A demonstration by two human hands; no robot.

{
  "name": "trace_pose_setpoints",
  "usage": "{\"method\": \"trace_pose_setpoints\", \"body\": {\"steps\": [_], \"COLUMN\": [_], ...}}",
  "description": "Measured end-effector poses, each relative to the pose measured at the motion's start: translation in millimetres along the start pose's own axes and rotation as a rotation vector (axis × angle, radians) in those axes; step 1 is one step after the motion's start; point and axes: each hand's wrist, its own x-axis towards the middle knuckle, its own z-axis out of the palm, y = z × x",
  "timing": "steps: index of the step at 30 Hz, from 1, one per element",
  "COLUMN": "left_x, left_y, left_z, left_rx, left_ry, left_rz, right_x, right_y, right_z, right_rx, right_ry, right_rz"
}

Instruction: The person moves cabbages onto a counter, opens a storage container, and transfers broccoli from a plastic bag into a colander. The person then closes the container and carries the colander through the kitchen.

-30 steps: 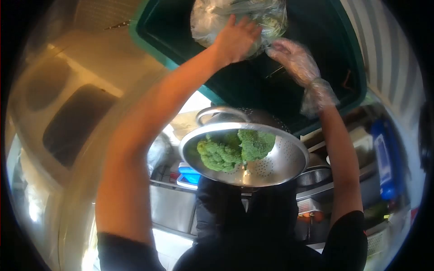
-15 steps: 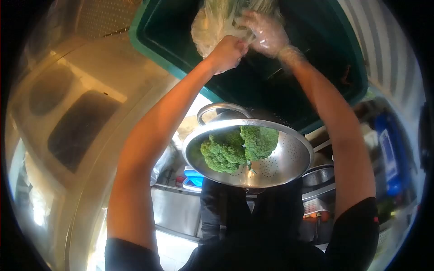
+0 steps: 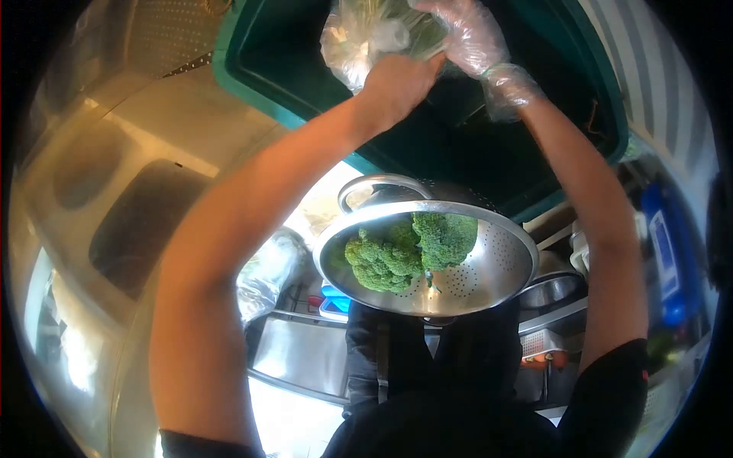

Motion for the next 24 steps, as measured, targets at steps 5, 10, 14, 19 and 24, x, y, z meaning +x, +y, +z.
{"method": "trace_pose_setpoints", "body": {"steps": [5, 10, 14, 19, 24], "left_x": [33, -21, -21, -56, -9], "left_y": [-45, -96, -89, -71, -21], "left_z": [-9, -24, -24, -5, -44], "left_rx": [0.316, 0.327, 0.265, 0.107, -0.099], "left_ry": [-0.108, -0.191, -0.352, -0.322, 0.606], "left_rz": [-0.131, -0.223, -0.387, -0.266, 0.057], "right_x": [-28, -110, -130, -100, -42], "right_y": [51, 120, 122, 106, 89], "right_z": [1, 45, 53, 28, 21], "right_rx": [-0.026, -0.062, -0.197, -0.215, -0.024], "right_ry": [-0.054, -0.445, -0.512, -0.423, -0.194], "right_rz": [0.15, 0.621, 0.768, 0.61, 0.15]}}
